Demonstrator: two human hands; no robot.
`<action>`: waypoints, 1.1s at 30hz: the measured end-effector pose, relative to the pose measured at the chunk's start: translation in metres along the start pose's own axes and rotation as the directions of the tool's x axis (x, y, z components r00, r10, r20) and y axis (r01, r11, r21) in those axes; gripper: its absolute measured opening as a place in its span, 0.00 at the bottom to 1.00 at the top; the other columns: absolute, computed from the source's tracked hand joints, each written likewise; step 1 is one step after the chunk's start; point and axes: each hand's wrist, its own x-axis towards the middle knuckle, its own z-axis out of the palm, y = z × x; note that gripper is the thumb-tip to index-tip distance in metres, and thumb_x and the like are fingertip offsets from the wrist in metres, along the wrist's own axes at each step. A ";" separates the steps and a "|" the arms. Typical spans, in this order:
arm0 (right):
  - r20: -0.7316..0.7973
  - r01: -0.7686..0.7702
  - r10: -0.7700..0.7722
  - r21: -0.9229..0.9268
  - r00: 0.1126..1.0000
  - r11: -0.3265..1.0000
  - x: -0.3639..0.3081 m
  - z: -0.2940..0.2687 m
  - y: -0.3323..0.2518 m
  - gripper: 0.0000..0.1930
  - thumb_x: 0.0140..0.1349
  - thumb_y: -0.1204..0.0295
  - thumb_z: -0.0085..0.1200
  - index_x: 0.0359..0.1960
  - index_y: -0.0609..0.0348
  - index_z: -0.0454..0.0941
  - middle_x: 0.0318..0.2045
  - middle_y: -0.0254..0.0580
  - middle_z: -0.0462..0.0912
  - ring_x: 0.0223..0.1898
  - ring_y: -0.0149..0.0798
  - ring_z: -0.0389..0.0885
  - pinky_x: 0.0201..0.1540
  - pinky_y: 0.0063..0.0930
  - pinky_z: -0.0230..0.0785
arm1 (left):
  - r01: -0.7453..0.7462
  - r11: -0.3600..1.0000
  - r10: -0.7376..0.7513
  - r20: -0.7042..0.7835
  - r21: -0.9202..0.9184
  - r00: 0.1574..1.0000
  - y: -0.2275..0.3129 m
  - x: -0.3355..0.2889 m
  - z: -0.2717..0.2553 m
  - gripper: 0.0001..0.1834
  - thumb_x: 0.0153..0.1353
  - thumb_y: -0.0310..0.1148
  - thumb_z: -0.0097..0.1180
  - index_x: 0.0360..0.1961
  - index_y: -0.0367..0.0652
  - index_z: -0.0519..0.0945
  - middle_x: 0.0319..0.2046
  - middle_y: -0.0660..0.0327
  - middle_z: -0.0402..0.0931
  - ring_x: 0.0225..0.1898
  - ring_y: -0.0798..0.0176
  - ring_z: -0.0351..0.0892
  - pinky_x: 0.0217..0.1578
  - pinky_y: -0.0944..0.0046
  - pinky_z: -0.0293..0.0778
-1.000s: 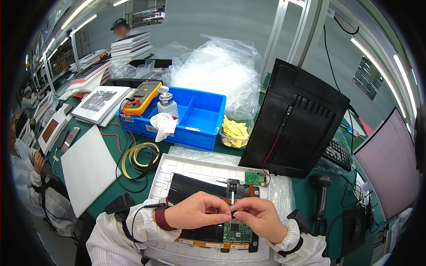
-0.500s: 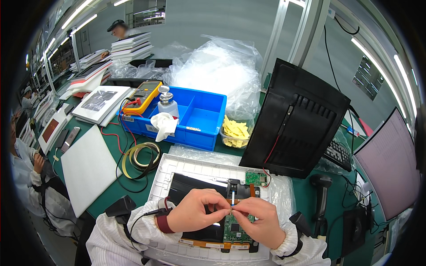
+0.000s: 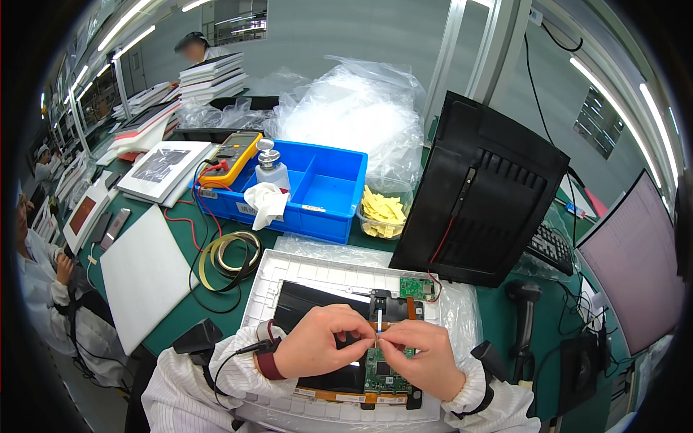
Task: Assembling the internal components and connecting ribbon cables of an electronic tablet or screen device.
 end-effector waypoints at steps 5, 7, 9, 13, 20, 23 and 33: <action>0.018 -0.081 0.080 0.062 0.997 0.995 0.001 -0.001 -0.002 0.04 0.46 0.80 0.56 0.26 0.66 0.78 0.23 0.43 0.79 0.21 0.30 0.75 0.24 0.18 0.66 | 0.024 1.000 -0.024 -0.002 0.010 1.000 0.000 0.000 0.001 0.04 0.46 0.26 0.56 0.26 0.39 0.78 0.21 0.62 0.74 0.23 0.66 0.71 0.23 0.71 0.67; 0.023 -0.086 0.085 0.056 0.996 0.995 0.002 -0.001 -0.003 0.04 0.46 0.80 0.56 0.26 0.66 0.78 0.23 0.43 0.79 0.21 0.30 0.75 0.24 0.18 0.66 | 0.017 1.000 -0.017 0.003 0.020 1.000 0.000 0.000 0.000 0.04 0.47 0.27 0.56 0.26 0.39 0.78 0.20 0.62 0.73 0.23 0.66 0.71 0.23 0.70 0.67; 0.028 -0.092 0.090 0.050 0.996 0.995 0.002 -0.001 -0.002 0.04 0.46 0.80 0.56 0.25 0.66 0.79 0.23 0.43 0.79 0.21 0.30 0.75 0.24 0.18 0.66 | 0.022 1.000 -0.022 0.003 0.022 1.000 -0.001 0.000 0.000 0.04 0.47 0.27 0.56 0.26 0.39 0.78 0.20 0.61 0.73 0.23 0.66 0.71 0.23 0.70 0.67; 0.029 -0.058 0.056 0.047 0.998 0.997 0.001 -0.001 0.000 0.04 0.48 0.78 0.55 0.27 0.65 0.78 0.21 0.42 0.78 0.21 0.33 0.76 0.22 0.20 0.68 | 0.021 0.999 -0.021 0.001 0.029 1.000 0.000 -0.001 0.000 0.04 0.47 0.27 0.56 0.26 0.39 0.78 0.21 0.61 0.73 0.24 0.66 0.71 0.23 0.70 0.68; 0.045 -0.128 0.126 0.047 0.991 0.991 0.002 -0.002 -0.002 0.04 0.46 0.79 0.56 0.25 0.66 0.79 0.23 0.43 0.80 0.21 0.29 0.75 0.24 0.19 0.67 | 0.025 0.999 -0.025 0.009 0.033 1.000 0.000 0.000 0.000 0.04 0.47 0.27 0.56 0.27 0.39 0.78 0.22 0.61 0.74 0.24 0.66 0.72 0.24 0.71 0.70; 0.052 -0.135 0.132 0.065 0.990 0.989 0.002 -0.002 -0.001 0.04 0.46 0.79 0.56 0.25 0.66 0.79 0.23 0.43 0.80 0.21 0.29 0.75 0.25 0.19 0.67 | 0.028 0.999 -0.029 0.008 0.029 1.000 0.001 -0.001 0.000 0.04 0.47 0.27 0.56 0.27 0.40 0.78 0.22 0.61 0.74 0.25 0.66 0.73 0.24 0.71 0.70; 0.075 -0.153 0.148 0.054 0.986 0.987 0.002 -0.003 -0.002 0.04 0.47 0.79 0.56 0.25 0.66 0.79 0.23 0.43 0.80 0.22 0.30 0.76 0.25 0.19 0.67 | 0.008 0.998 -0.009 0.013 0.057 1.000 -0.001 -0.001 0.000 0.05 0.47 0.27 0.56 0.27 0.40 0.78 0.22 0.61 0.75 0.25 0.65 0.74 0.23 0.70 0.70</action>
